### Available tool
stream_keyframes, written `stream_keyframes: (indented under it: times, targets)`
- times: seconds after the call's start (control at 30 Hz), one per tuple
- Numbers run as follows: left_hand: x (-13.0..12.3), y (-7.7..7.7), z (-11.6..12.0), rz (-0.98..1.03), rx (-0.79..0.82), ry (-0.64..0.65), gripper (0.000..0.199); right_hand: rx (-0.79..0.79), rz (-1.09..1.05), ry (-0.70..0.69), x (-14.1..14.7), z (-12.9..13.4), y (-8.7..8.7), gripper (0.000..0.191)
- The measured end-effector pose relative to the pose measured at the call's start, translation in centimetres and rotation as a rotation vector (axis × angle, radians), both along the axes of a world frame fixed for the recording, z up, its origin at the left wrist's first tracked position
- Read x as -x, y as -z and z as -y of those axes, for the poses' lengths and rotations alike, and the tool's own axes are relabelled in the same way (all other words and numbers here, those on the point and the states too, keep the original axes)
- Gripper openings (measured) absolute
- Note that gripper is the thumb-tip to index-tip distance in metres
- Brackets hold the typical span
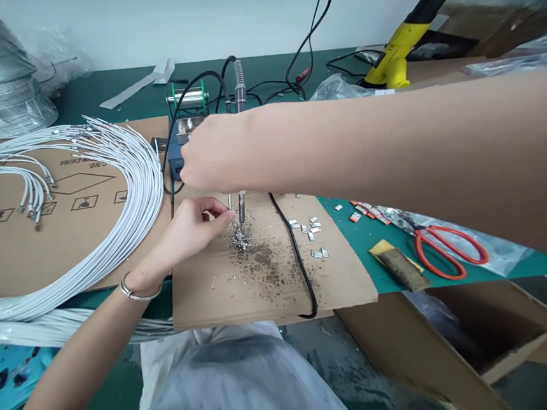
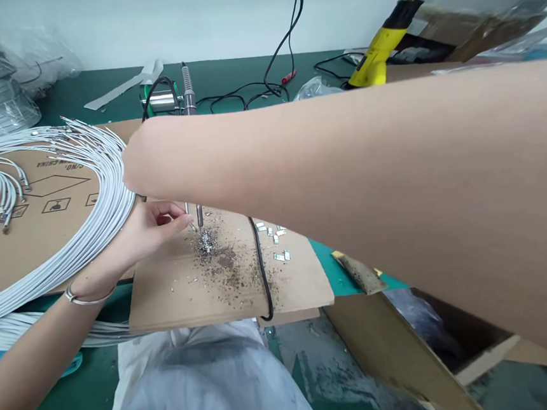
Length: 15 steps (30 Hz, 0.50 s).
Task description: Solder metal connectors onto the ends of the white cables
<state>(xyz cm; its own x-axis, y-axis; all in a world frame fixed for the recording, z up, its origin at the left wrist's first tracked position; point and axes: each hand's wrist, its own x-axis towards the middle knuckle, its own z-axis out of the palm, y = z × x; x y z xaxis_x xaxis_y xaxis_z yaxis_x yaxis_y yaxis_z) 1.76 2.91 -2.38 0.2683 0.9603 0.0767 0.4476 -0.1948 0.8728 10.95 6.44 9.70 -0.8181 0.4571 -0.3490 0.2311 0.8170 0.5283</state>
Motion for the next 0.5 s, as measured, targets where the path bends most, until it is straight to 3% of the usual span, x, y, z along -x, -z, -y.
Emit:
stream_keyframes:
  times: [0.5]
  targets:
    - [-0.3, 0.0, -0.1, -0.001, 0.034, -0.006, 0.019, 0.024, -0.173, -0.01, -1.8, 0.0, 0.6, 0.023]
